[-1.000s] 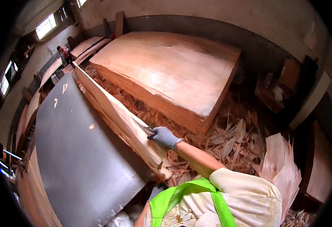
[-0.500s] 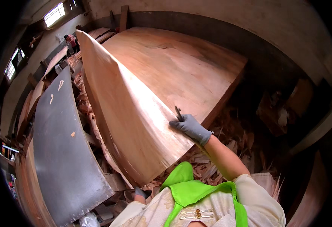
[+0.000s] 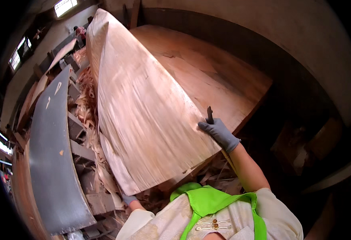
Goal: The person cuts wood veneer sheets with a knife, removes thin scrap strips, and stacks the prepared sheets onto a metal table.
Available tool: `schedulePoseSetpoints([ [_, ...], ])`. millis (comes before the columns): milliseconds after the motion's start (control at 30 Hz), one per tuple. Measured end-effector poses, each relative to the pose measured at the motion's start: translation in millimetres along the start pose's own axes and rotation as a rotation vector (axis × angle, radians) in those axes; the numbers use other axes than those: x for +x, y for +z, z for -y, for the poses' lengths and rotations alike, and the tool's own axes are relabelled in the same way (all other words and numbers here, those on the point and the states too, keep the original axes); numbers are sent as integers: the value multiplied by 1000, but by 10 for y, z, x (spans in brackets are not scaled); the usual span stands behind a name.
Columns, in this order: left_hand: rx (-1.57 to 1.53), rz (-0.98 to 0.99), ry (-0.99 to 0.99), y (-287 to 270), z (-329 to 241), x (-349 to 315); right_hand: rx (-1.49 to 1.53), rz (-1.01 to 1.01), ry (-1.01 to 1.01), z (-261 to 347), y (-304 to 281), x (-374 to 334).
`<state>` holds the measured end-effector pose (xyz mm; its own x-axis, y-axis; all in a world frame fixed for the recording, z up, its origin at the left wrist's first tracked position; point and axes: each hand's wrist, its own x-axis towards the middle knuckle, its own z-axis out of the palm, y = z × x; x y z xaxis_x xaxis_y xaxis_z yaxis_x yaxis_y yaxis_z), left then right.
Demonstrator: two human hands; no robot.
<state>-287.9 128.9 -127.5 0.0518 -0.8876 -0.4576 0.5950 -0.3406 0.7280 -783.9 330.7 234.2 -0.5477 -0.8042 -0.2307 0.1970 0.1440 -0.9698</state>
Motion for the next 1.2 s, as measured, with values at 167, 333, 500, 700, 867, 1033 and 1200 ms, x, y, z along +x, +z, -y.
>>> schedulePoseSetpoints([
  [167,-77,-200,76,632,-339,-23,9,-24,8,44,-512,449],
  [333,291,-3,262,705,-606,-175,-55,1,12,13,-650,851],
  [500,117,-75,222,1197,-260,-267,-70,-53,10,-216,-1063,1247],
  [700,90,-115,149,1412,-6,-445,-123,-78,83,-343,-1293,1585],
  [867,945,-166,277,1267,8,-328,-286,-82,27,-486,-1602,1921],
  [1033,2361,-840,-106,2259,109,-157,-658,-100,-138,-1070,-2195,2345],
  [1200,991,-298,944,4861,1079,282,-752,4,-108,-1442,-2308,2454],
])
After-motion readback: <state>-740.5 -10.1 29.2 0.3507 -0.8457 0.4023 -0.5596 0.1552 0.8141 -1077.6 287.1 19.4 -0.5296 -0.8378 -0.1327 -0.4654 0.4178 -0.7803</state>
